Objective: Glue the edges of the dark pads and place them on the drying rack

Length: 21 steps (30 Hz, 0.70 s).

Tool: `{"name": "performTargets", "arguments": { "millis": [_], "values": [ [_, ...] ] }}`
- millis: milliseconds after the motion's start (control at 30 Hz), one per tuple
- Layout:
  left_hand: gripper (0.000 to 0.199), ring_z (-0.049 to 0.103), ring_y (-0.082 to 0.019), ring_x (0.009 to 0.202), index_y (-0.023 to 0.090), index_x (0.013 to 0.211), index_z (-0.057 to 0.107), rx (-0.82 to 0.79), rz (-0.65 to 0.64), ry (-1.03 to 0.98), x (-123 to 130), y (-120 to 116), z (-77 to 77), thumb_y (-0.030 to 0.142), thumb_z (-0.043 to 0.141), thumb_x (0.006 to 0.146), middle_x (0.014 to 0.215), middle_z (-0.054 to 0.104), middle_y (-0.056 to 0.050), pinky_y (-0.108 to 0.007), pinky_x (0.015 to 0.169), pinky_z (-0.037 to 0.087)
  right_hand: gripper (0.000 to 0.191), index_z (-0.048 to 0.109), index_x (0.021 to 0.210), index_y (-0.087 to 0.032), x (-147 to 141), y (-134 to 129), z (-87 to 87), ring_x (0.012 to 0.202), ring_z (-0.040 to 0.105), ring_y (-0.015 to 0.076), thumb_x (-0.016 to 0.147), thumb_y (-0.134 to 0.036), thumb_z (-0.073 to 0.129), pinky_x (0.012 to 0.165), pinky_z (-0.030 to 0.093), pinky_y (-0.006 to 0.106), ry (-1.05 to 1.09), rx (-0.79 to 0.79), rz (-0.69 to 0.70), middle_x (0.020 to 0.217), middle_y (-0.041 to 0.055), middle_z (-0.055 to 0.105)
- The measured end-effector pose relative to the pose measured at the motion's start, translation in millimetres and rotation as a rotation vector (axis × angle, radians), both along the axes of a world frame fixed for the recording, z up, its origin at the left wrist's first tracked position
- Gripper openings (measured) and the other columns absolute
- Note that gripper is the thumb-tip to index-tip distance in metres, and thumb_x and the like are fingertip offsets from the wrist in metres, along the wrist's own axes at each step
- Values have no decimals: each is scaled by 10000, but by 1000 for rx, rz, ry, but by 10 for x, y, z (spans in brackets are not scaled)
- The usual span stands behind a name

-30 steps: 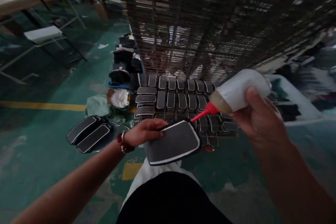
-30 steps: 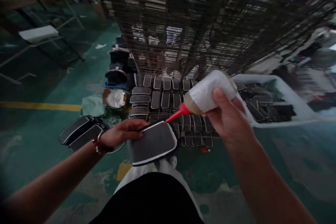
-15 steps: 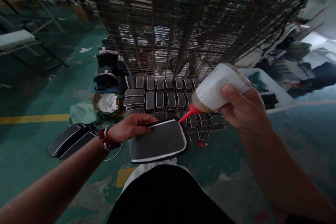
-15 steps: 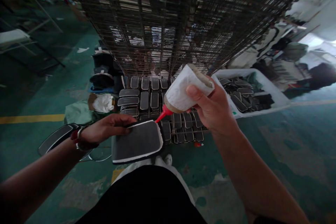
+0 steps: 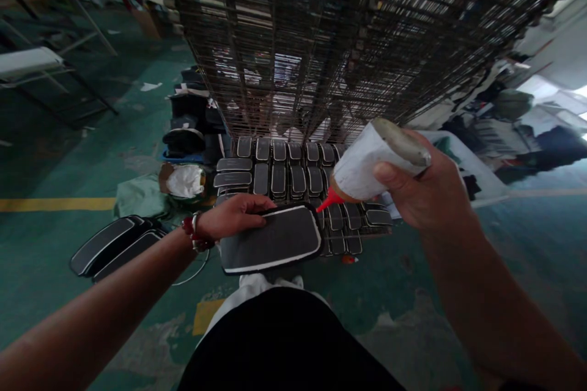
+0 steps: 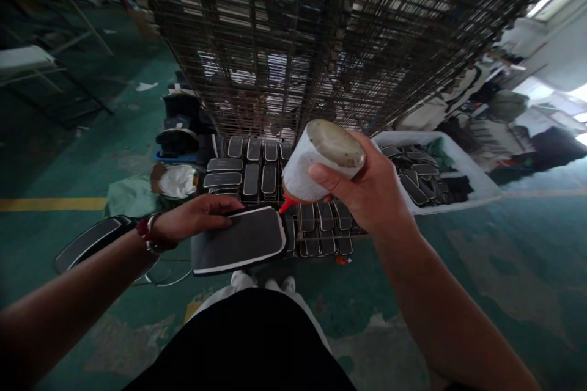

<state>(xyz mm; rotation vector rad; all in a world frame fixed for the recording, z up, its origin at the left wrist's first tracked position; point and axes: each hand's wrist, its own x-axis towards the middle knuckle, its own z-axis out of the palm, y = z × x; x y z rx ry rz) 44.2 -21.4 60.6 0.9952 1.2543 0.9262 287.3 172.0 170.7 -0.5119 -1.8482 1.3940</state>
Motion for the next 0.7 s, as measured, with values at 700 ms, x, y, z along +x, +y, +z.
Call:
{"name": "performTargets", "arguments": {
  "millis": [700],
  "values": [
    [242,694,-160,787,215,998,804,3,52,-97,-62,-100,187,208,750,762,921,779,-29,-241,713,524,328,728,932,-196,-88,35,-289,581,600,152,733,-411,876,362,453,233,177,-367,-112,782,17,678]
  ]
}}
